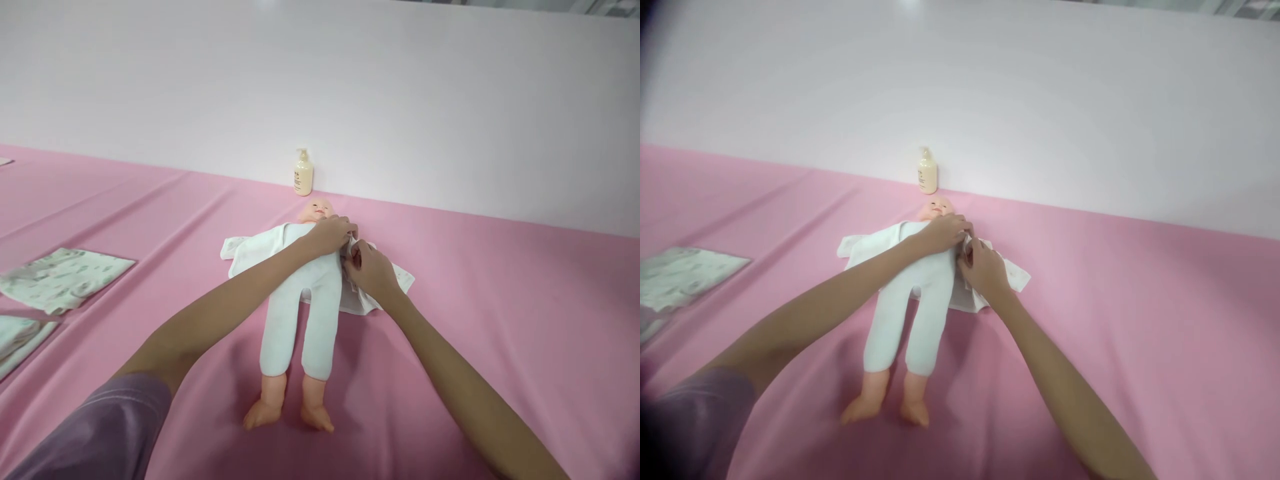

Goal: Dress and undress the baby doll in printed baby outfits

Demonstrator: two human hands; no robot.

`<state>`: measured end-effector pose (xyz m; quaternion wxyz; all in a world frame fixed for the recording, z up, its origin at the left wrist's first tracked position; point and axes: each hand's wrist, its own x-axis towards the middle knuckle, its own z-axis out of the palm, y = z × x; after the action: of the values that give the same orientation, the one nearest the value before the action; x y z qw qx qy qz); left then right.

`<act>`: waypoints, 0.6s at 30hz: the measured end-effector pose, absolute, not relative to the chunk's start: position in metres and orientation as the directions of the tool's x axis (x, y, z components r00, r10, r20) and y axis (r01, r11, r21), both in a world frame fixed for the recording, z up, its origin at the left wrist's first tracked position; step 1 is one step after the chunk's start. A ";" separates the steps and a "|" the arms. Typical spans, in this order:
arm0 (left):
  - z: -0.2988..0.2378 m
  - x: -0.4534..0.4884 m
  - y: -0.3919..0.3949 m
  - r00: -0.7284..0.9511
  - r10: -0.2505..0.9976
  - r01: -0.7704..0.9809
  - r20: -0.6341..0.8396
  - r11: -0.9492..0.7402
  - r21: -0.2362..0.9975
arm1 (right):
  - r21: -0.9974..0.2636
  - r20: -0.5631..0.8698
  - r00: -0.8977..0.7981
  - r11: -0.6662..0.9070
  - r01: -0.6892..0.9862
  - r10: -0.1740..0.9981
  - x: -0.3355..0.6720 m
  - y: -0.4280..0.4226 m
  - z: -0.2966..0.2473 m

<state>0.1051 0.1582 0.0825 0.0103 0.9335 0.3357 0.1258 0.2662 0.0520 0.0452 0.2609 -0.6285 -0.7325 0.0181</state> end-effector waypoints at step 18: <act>0.098 0.100 0.162 0.724 0.641 0.681 0.256 -0.724 -0.113 | -0.370 0.311 -0.239 0.349 0.861 0.920 0.246 -0.039 0.046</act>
<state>0.1002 0.1618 0.0981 -0.0997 0.9230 0.3580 0.0999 0.2463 -0.0391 0.0462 0.2422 -0.5675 -0.7846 0.0608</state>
